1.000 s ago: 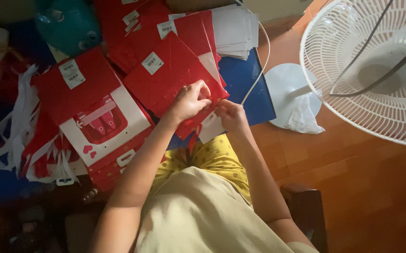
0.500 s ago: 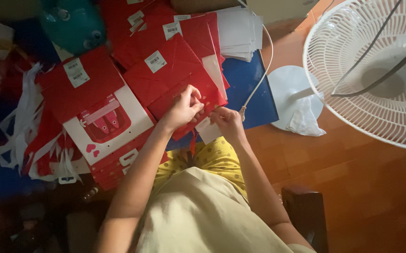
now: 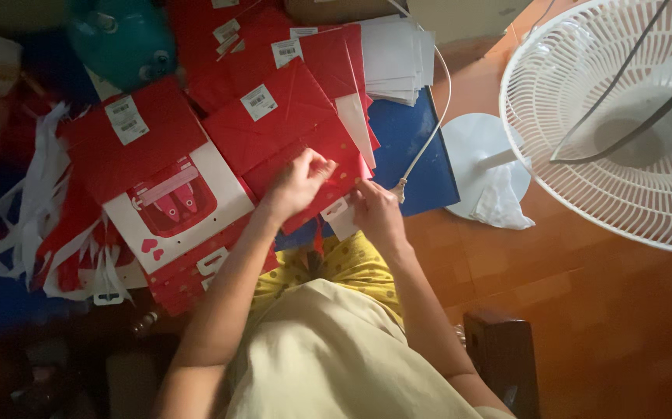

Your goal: The person assembles red gift boxes by inserting white inserts, threading red ribbons through slots, and folding the boxes closed. They handle multiple boxes one at a time, stacking completed units on the table.

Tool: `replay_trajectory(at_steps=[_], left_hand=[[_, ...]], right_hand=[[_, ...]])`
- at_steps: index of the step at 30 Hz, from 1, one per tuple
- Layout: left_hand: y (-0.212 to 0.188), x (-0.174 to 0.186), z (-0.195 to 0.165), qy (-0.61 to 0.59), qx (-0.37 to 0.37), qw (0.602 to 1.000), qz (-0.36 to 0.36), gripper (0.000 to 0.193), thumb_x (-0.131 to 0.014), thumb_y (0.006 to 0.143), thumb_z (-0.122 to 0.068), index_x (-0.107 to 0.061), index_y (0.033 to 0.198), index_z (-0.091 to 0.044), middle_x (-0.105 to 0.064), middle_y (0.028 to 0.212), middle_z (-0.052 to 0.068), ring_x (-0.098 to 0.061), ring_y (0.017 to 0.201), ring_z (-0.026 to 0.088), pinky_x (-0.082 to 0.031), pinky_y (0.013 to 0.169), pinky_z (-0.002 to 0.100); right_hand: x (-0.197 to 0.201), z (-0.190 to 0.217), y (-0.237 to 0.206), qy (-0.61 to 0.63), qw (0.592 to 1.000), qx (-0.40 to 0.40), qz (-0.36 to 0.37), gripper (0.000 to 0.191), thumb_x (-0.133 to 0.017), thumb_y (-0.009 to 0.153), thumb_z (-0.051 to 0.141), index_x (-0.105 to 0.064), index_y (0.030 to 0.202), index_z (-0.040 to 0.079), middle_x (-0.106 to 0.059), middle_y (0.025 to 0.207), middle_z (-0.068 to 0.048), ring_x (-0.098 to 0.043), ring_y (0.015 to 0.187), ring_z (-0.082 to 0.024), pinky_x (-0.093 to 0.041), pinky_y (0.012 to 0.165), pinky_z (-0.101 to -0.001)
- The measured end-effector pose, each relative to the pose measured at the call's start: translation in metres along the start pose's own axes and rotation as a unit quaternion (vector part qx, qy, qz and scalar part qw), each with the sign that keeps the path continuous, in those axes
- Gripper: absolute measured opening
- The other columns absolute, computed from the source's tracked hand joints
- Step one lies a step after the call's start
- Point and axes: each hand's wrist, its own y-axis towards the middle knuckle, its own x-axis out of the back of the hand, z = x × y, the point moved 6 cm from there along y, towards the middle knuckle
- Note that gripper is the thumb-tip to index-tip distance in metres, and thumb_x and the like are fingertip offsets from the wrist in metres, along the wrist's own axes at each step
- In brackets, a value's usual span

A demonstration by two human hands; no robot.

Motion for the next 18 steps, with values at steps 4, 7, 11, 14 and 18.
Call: replay_trajectory(at_steps=[4,7,11,14,18], left_hand=[[0.009,0.001,0.021,-0.099,0.012,0.993,0.063,0.047,-0.051,0.105,-0.050,-0.064,0.111,-0.006,-0.074,0.097,0.011,-0.071,0.092,0.020,-0.056,0.081,0.040],[0.007,0.002,0.020,-0.152,-0.053,0.986,0.042,0.046,-0.053,0.105,-0.047,-0.064,0.109,-0.003,-0.075,0.097,0.011,-0.070,0.092,0.017,-0.056,0.081,0.038],[-0.001,-0.002,0.026,-0.092,0.023,0.994,0.046,0.042,-0.053,0.104,-0.045,-0.063,0.108,-0.005,-0.073,0.083,0.012,-0.070,0.076,0.021,-0.056,0.070,0.038],[-0.011,-0.001,0.021,-0.062,0.028,0.997,0.034,0.036,-0.054,0.103,-0.041,-0.062,0.107,-0.005,-0.072,0.080,0.012,-0.071,0.069,0.025,-0.056,0.066,0.040],[-0.027,0.005,-0.001,-0.041,-0.134,0.989,-0.039,0.023,-0.060,0.102,-0.026,-0.063,0.108,-0.004,-0.074,0.093,0.013,-0.073,0.087,0.028,-0.057,0.072,0.042]], right_hand=[[0.017,0.003,-0.001,-0.074,0.997,0.028,0.004,0.016,-0.066,0.091,0.003,-0.075,0.104,0.007,-0.074,0.101,-0.015,-0.073,0.086,-0.031,-0.058,0.078,-0.0407],[0.038,0.005,-0.009,-0.093,0.995,0.037,0.004,0.017,-0.064,0.088,-0.001,-0.073,0.101,0.006,-0.074,0.098,-0.015,-0.073,0.091,-0.033,-0.058,0.079,-0.0409],[0.070,0.000,-0.010,-0.064,0.997,-0.023,-0.045,0.012,-0.066,0.093,0.002,-0.071,0.104,0.003,-0.072,0.092,-0.015,-0.072,0.075,-0.027,-0.056,0.064,-0.0375],[0.089,-0.013,-0.018,-0.029,0.989,-0.139,-0.033,0.009,-0.063,0.100,0.005,-0.071,0.104,0.002,-0.070,0.082,-0.013,-0.068,0.060,-0.020,-0.051,0.053,-0.0342],[0.099,-0.017,-0.020,0.007,0.988,-0.139,-0.068,0.010,-0.060,0.103,0.006,-0.069,0.105,0.001,-0.071,0.081,-0.008,-0.070,0.058,-0.011,-0.050,0.048,-0.0280]])
